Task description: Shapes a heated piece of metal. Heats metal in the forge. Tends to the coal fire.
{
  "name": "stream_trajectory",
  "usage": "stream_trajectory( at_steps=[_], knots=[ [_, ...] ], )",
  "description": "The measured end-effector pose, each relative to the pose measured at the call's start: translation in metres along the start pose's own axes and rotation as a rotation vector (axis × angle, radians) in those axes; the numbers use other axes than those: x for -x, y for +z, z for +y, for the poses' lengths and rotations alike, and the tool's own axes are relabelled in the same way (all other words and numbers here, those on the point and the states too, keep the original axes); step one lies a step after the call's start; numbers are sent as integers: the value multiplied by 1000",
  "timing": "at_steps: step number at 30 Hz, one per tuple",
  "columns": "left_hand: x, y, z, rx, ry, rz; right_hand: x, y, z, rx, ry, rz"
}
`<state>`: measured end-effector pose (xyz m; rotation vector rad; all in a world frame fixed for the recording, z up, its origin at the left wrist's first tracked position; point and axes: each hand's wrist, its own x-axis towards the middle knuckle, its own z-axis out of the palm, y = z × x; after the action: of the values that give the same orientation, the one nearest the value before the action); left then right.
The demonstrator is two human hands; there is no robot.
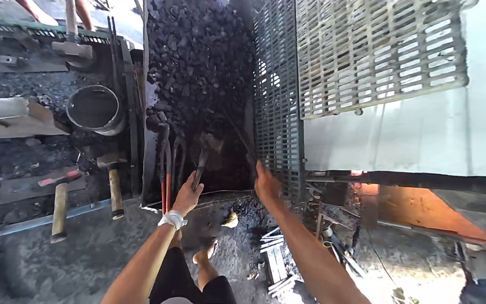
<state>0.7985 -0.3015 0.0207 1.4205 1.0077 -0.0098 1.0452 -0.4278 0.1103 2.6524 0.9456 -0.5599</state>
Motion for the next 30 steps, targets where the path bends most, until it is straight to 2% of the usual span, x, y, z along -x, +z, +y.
stream_trajectory(
  at_steps=[4,6,8,10,14,18,21,24,27,30],
  knots=[
    [2,3,-5,19,-7,-4,64,33,25,-117,-15,16],
    [3,8,-9,26,-15,-7,65,28,22,-187,51,6],
    [1,15,-12,37,-8,10,46,26,14,-179,99,-11],
    [0,21,-17,39,4,23,40,40,12,-137,104,-82],
    [-2,24,-30,56,58,56,84,66,30,-266,59,-69],
    [11,22,-40,84,113,74,100,78,40,-474,146,-12],
    [34,24,-35,95,181,100,76,90,40,-570,169,-57],
    [72,30,-17,73,208,133,57,108,43,-599,78,-117],
    [125,48,8,71,257,157,78,121,63,-544,-55,-73],
    [187,91,29,43,321,195,126,158,121,-516,-215,-9]
  ],
)
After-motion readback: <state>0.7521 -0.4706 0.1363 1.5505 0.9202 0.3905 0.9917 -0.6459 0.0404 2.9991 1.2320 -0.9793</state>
